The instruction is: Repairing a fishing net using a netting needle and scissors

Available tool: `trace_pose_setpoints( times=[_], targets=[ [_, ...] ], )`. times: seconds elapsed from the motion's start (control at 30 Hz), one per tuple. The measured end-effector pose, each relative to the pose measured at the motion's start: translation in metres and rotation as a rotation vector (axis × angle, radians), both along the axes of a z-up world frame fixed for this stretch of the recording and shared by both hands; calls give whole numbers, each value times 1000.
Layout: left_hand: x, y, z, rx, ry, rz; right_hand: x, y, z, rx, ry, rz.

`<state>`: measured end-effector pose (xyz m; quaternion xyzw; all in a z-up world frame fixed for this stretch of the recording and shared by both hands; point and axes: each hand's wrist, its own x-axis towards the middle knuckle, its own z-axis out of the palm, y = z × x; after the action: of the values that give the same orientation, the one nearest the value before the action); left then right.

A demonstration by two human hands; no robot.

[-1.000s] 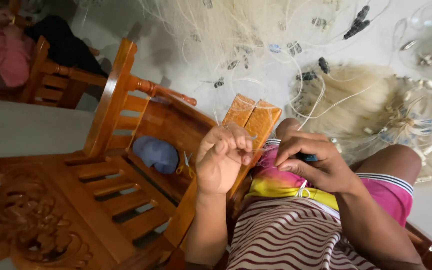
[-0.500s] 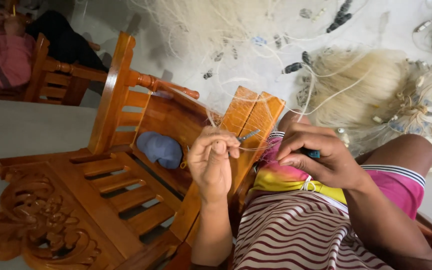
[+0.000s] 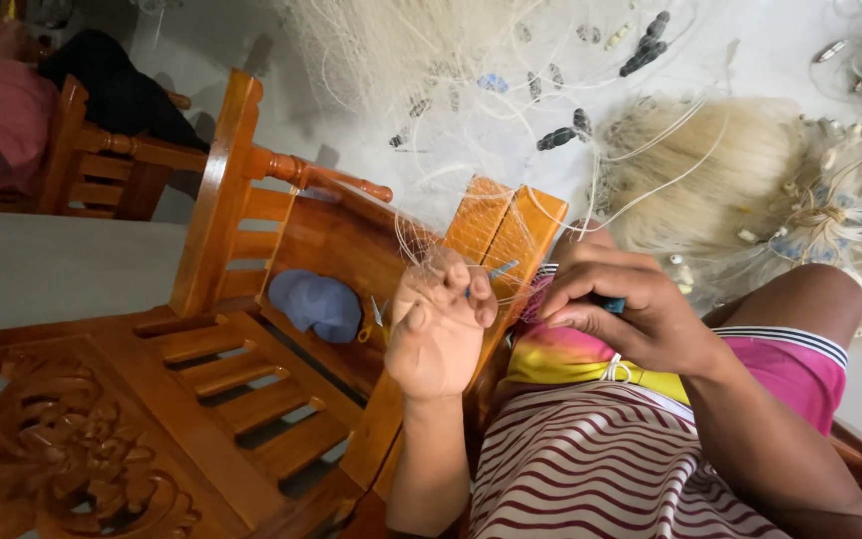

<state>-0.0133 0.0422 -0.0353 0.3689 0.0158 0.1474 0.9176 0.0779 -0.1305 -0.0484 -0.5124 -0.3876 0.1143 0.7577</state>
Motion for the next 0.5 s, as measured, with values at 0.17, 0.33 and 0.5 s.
trace_pose_setpoints(
  times=[0.17,0.33,0.5],
  targets=[
    [-3,1,-3,222,-113,66,-2,2,-2,1,-8,-73],
    [-5,2,10,256,-184,108,-1,11,-21,5,-111,-389],
    [-14,10,5,215,-179,183,-20,30,-89,-30,-128,-606]
  ],
)
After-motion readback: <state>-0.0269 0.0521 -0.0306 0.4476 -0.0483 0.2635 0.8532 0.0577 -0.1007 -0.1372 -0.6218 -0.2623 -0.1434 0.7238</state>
